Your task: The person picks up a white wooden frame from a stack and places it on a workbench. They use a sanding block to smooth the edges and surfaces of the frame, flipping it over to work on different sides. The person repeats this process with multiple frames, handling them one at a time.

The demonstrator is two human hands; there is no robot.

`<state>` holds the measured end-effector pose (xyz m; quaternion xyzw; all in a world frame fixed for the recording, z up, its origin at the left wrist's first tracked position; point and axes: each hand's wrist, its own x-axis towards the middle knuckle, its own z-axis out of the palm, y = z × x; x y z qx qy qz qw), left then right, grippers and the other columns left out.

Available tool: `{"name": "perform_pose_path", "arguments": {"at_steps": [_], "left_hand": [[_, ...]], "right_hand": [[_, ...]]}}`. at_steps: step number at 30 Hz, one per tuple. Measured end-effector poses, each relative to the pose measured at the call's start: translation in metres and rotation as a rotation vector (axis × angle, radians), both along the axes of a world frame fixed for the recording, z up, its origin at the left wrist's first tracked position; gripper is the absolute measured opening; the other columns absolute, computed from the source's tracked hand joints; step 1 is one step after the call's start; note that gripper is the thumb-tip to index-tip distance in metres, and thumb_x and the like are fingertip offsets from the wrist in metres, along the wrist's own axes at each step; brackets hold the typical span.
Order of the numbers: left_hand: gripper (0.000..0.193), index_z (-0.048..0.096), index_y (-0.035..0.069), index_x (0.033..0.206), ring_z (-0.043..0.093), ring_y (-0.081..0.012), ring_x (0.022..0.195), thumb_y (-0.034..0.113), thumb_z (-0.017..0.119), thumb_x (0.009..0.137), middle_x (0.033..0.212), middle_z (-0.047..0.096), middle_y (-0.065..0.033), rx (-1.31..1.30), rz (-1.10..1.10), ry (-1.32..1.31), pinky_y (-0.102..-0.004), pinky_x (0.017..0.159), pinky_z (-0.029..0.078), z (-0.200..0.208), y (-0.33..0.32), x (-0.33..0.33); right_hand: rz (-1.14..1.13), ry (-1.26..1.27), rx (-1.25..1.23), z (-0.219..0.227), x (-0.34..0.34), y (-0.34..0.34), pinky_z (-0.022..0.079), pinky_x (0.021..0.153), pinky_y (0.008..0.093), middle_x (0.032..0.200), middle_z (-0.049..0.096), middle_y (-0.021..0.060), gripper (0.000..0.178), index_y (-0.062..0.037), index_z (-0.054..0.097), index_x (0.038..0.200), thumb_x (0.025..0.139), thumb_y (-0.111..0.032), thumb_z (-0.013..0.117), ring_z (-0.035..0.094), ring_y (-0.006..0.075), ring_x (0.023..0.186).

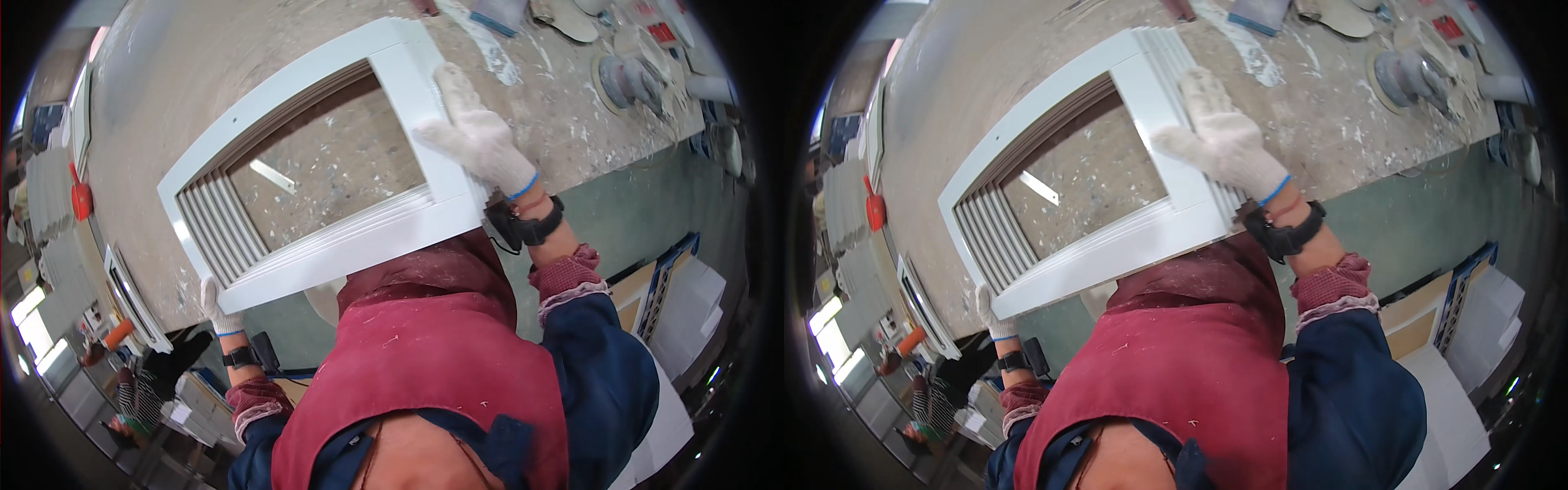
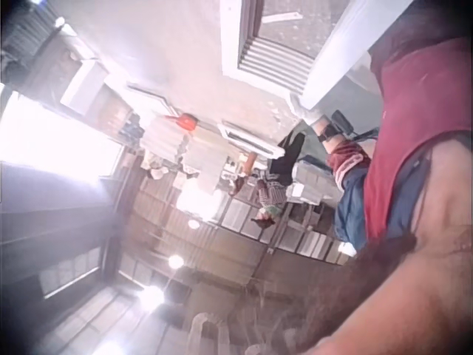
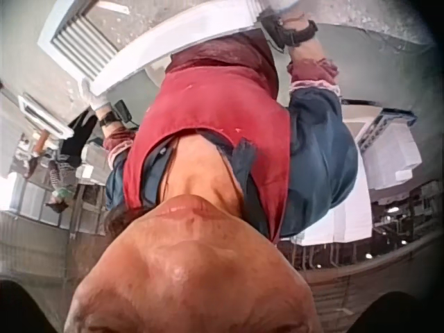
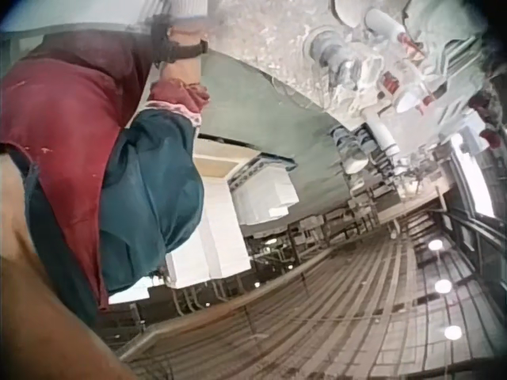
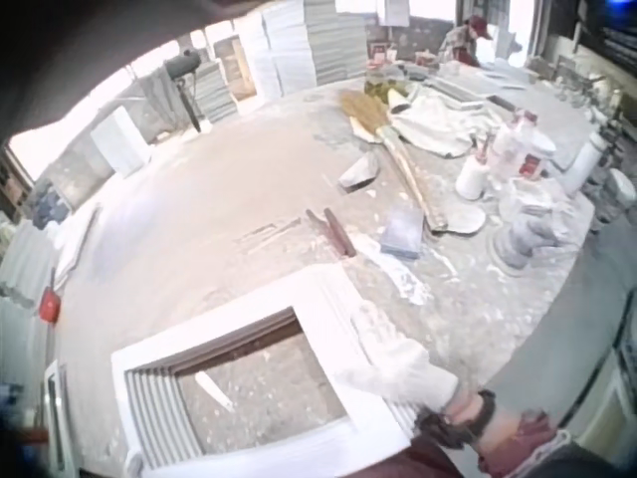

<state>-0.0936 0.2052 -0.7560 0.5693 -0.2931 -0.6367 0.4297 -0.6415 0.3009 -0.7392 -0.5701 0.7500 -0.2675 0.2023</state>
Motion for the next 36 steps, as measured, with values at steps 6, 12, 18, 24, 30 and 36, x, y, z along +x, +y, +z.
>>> {"name": "perform_pose_path", "arguments": {"at_steps": [6,12,18,24,30,36], "left_hand": [[0.041,0.049,0.001,0.124,0.052,-0.0205,0.110,0.022,0.062,0.091,0.120,0.055,-0.0105,-0.081,-0.148,-0.349,-0.0366,0.096,0.040,0.038,-0.010,-0.016],[0.074,0.034,-0.007,0.141,0.038,-0.0286,0.133,0.013,0.071,0.079,0.144,0.040,-0.0213,-0.745,-0.643,-1.046,-0.0380,0.111,0.028,0.129,0.014,-0.152],[0.081,0.043,0.002,0.133,0.052,-0.0378,0.118,0.025,0.079,0.064,0.128,0.052,-0.0219,-0.791,-1.419,-1.256,-0.0416,0.099,0.043,0.106,0.049,-0.281],[0.065,0.048,0.007,0.125,0.061,-0.0326,0.102,0.020,0.075,0.067,0.112,0.062,-0.0161,-0.724,-1.451,-1.268,-0.0397,0.085,0.050,0.103,0.043,-0.283],[0.052,0.052,0.007,0.115,0.062,-0.0322,0.100,0.012,0.069,0.067,0.107,0.064,-0.0148,-0.660,-1.445,-1.254,-0.0392,0.084,0.050,0.104,0.044,-0.287],[0.052,0.051,0.007,0.116,0.061,-0.0339,0.103,0.008,0.068,0.066,0.112,0.063,-0.0160,-0.678,-1.477,-1.271,-0.0400,0.085,0.050,0.103,0.041,-0.286]], "right_hand": [[-0.084,-0.136,0.046,0.003,0.005,-0.001,0.023,0.114,0.0409,0.150,0.022,0.0289,0.102,0.0040,0.020,0.146,0.084,-0.074,0.038,0.018,0.0404,0.141],[0.117,0.007,-0.195,-0.012,-0.002,0.030,0.025,0.112,0.0462,0.146,0.025,0.0312,0.099,0.0059,0.025,0.144,0.083,-0.070,0.045,0.021,0.0462,0.138],[0.121,0.071,-0.165,-0.007,0.001,0.024,0.025,0.111,0.0478,0.143,0.029,0.0325,0.097,0.0068,0.028,0.142,0.083,-0.069,0.046,0.024,0.0484,0.136],[0.119,0.015,0.001,0.021,-0.002,0.023,0.023,0.113,0.0438,0.147,0.026,0.0311,0.090,0.0030,0.026,0.145,0.084,-0.056,0.055,0.021,0.0454,0.139],[0.103,-0.101,0.075,0.050,-0.079,-0.010,0.038,0.104,0.0403,0.134,0.048,0.0234,0.070,-0.0041,0.046,0.136,0.085,-0.051,0.055,0.047,0.0343,0.125],[-0.060,0.109,-0.139,0.042,-0.115,-0.102,0.050,0.084,0.0419,0.103,0.064,0.0148,0.049,-0.0038,0.061,0.111,0.087,-0.046,0.054,0.063,0.0323,0.096]]}}
